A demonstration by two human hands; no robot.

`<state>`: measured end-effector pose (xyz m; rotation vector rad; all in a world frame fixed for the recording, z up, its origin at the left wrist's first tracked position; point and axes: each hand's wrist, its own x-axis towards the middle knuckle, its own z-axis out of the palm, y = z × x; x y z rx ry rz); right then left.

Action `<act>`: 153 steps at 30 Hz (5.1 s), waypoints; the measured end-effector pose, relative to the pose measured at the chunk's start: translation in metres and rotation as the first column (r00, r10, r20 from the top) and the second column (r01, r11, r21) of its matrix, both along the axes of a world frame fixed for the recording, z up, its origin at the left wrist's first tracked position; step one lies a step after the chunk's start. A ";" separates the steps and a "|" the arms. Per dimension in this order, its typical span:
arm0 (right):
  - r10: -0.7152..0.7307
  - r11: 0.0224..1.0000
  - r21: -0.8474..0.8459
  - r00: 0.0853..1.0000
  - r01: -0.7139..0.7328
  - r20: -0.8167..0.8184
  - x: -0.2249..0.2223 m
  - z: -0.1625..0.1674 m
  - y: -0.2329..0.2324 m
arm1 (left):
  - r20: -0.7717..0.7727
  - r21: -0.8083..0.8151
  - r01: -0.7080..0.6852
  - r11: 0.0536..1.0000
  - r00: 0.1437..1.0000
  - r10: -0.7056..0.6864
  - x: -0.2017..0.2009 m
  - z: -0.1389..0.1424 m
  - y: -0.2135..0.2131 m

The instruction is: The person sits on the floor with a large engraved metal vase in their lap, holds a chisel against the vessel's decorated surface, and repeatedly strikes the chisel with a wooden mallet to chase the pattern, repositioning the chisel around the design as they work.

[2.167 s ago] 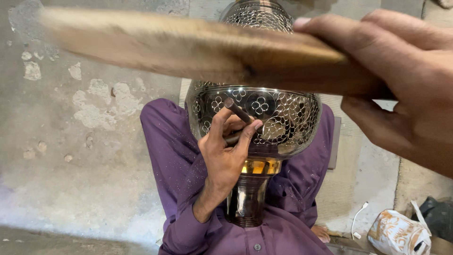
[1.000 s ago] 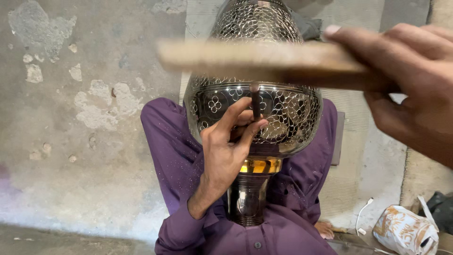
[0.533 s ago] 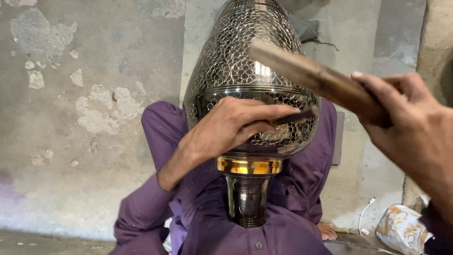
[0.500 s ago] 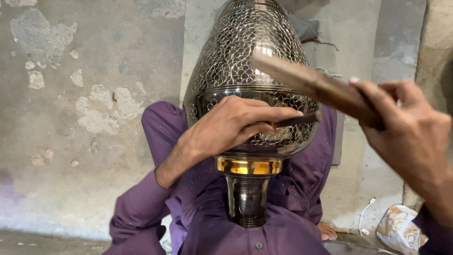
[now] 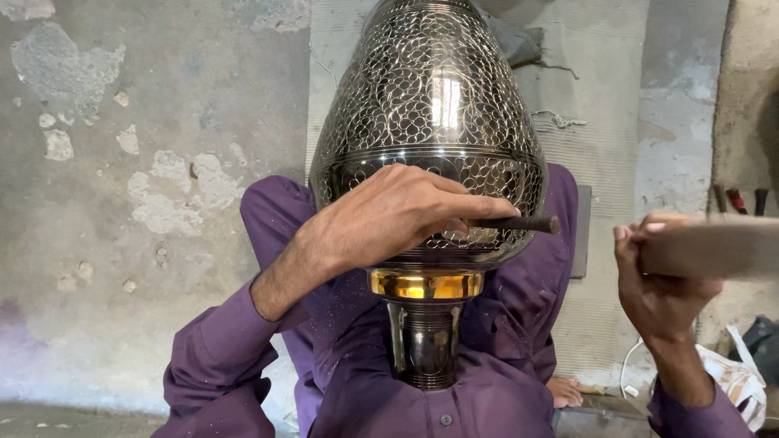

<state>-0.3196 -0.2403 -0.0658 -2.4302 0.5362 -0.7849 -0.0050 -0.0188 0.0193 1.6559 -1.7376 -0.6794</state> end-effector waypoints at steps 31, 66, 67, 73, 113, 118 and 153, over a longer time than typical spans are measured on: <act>-0.068 0.986 -0.163 0.974 0.032 -0.218 0.030 0.077 -0.002 | -0.134 -0.174 -0.086 0.981 0.989 0.063 0.005 -0.002 -0.005; 0.219 0.612 -0.463 0.700 -0.642 -0.680 0.191 0.213 0.004 | -0.501 -0.091 -0.849 0.521 0.491 0.712 -0.072 -0.016 0.021; 0.235 0.618 -0.476 0.725 -0.626 -0.647 0.194 0.213 0.005 | -0.514 -0.083 -0.864 0.497 0.464 0.721 -0.073 -0.015 0.020; 0.284 0.670 -0.422 0.736 -0.610 -0.615 0.201 0.216 0.015 | -0.503 -0.089 -0.877 0.472 0.449 0.739 -0.076 -0.013 0.023; 0.211 0.702 -0.447 0.762 -0.554 -0.613 0.183 0.205 -0.004 | -0.447 -0.077 -0.746 0.661 0.619 0.646 -0.057 -0.007 0.025; 0.180 0.847 -0.319 0.794 -0.425 -0.581 0.167 0.193 -0.007 | -0.365 -0.064 -0.702 0.709 0.678 0.639 -0.052 -0.008 0.022; -0.103 0.826 -0.515 0.835 -0.231 -0.540 0.064 0.079 -0.001 | -0.145 -0.075 0.043 0.996 0.988 -0.054 0.017 -0.006 -0.002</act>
